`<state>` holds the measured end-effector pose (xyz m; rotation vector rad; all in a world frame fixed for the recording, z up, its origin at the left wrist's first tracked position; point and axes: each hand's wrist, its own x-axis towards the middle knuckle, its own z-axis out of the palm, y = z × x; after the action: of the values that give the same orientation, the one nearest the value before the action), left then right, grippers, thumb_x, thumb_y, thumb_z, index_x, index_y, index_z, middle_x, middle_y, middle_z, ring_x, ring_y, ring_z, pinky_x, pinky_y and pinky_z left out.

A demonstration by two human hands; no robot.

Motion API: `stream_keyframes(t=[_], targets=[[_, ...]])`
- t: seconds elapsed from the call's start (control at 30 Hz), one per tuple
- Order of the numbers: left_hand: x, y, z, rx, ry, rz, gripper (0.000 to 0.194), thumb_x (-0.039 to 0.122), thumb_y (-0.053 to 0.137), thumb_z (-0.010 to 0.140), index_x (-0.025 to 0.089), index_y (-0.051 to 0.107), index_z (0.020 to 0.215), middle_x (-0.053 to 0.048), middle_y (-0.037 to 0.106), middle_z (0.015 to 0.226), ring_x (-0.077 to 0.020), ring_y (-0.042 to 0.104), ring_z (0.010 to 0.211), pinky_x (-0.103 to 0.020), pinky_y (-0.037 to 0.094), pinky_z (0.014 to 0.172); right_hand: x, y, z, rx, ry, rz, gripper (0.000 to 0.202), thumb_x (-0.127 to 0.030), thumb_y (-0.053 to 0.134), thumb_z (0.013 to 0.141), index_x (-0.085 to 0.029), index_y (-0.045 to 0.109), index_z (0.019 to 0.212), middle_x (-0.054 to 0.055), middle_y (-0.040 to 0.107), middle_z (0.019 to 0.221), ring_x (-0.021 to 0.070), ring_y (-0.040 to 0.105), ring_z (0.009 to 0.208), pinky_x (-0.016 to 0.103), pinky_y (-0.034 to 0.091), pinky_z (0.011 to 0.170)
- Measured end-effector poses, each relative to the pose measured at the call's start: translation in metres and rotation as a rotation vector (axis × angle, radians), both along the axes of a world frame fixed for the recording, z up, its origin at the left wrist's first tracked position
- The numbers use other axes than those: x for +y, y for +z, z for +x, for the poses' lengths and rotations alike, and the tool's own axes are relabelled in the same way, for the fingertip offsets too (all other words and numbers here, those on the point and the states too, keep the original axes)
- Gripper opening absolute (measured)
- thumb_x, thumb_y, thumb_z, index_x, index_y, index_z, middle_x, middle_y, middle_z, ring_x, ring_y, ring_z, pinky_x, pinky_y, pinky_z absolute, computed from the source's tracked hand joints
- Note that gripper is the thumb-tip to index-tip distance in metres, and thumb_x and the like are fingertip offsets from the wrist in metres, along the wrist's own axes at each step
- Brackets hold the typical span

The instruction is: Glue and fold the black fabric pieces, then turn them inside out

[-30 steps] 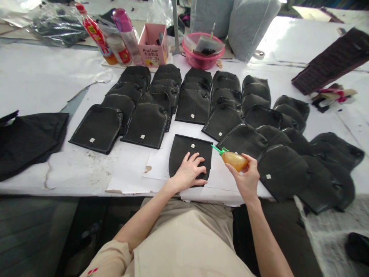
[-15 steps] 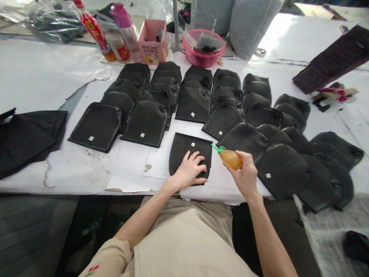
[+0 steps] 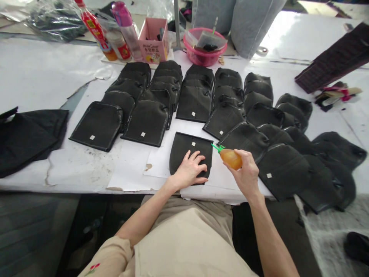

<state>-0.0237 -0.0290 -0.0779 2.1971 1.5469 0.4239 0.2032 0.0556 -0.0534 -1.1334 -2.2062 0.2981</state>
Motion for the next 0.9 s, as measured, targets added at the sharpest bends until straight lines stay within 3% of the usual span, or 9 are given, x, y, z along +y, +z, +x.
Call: stream_keyframes(t=[0.4, 0.9], targets=[[-0.001, -0.002, -0.001, 0.006, -0.003, 0.000, 0.030, 0.047, 0.075, 0.083, 0.024, 0.072, 0.102, -0.012, 0.056, 0.138, -0.0385, 0.038, 0.142, -0.067, 0.024, 0.116, 0.003, -0.002, -0.002, 0.015, -0.015, 0.001, 0.043, -0.040, 0.071, 0.088, -0.021, 0.056, 0.123, 0.010, 0.062, 0.112, 0.0295, 0.062, 0.105, 0.046, 0.052, 0.092], [-0.001, -0.004, 0.000, 0.002, 0.000, 0.009, 0.029, 0.047, 0.074, 0.084, 0.024, 0.072, 0.102, -0.011, 0.056, 0.138, -0.0377, 0.037, 0.143, -0.067, 0.023, 0.118, -0.026, 0.006, 0.010, 0.012, -0.020, -0.026, 0.044, -0.041, 0.073, 0.087, -0.024, 0.055, 0.123, 0.008, 0.064, 0.111, 0.0287, 0.064, 0.104, 0.044, 0.053, 0.092]])
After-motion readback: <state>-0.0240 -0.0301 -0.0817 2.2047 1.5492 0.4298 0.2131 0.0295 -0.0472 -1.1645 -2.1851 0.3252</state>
